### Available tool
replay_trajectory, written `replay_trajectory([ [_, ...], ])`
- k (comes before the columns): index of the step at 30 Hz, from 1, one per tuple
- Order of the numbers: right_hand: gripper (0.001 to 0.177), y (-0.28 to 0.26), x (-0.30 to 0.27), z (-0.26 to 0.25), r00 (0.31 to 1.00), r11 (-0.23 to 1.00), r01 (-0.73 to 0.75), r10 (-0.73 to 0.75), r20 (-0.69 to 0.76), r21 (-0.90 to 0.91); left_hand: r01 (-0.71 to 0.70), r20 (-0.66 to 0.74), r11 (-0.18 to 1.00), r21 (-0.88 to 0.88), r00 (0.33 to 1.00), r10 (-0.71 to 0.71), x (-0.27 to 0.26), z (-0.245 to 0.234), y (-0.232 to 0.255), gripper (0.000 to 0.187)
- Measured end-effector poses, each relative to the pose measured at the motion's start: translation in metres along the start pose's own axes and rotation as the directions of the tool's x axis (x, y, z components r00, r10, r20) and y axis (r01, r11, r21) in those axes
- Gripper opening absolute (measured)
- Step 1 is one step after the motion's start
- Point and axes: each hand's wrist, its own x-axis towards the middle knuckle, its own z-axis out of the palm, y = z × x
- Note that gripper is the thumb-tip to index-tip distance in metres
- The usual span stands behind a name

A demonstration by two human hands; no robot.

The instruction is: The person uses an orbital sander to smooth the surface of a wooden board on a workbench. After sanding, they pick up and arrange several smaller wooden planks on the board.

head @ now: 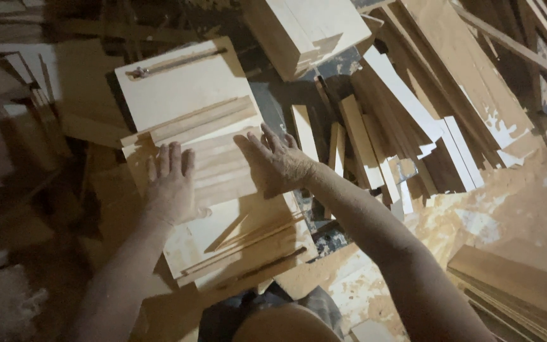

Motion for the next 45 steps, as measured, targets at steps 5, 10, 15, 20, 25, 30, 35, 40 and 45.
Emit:
replay_trajectory([
  [5, 0.178, 0.025, 0.014, 0.042, 0.997, 0.996, 0.069, -0.07, -0.025, -0.051, -0.006, 0.052, 0.992, 0.128, 0.999, 0.0, 0.007, 0.007, 0.008, 0.162],
  [10, 0.145, -0.008, 0.0, 0.01, 0.99, 0.998, 0.047, -0.053, -0.133, -0.044, -0.07, 0.084, 0.99, 0.12, 0.995, 0.06, 0.002, -0.016, 0.009, 0.17],
  [15, 0.144, -0.016, -0.003, 0.011, 0.999, 0.999, -0.016, 0.014, -0.038, -0.047, -0.231, 0.021, 0.966, 0.118, 0.973, 0.23, 0.007, -0.013, 0.015, 0.167],
  [20, 0.158, -0.018, 0.003, -0.009, 0.987, 0.997, -0.05, 0.058, 0.15, -0.057, -0.264, 0.004, 0.957, 0.123, 0.964, 0.265, 0.031, -0.014, 0.022, 0.186],
  [25, 0.163, 0.002, 0.01, 0.038, 0.999, 0.999, -0.006, 0.004, -0.037, -0.04, -0.264, 0.101, 0.949, 0.17, 0.963, 0.25, 0.044, -0.018, 0.03, 0.18],
  [30, 0.152, -0.006, -0.011, 0.005, 0.999, 0.992, 0.005, 0.0, -0.035, 0.13, -0.276, 0.13, 0.953, 0.121, 0.957, 0.26, 0.042, -0.022, 0.027, 0.164],
  [35, 0.16, 0.014, -0.043, 0.024, 0.953, 0.939, -0.004, 0.108, -0.283, 0.344, -0.124, 0.112, 0.973, -0.195, 0.983, 0.148, 0.032, -0.013, 0.024, 0.17],
  [40, 0.14, 0.023, -0.069, 0.108, 0.793, 0.517, 0.316, 0.316, -0.521, 0.795, 0.066, 0.114, 0.855, -0.514, 0.993, -0.009, 0.013, -0.031, 0.029, 0.16],
  [45, 0.153, -0.017, -0.069, 0.043, 0.978, -0.149, 0.209, 0.052, -0.203, 0.967, -0.007, -0.002, 0.236, -0.972, 1.0, 0.022, 0.012, -0.046, 0.093, 0.156],
])
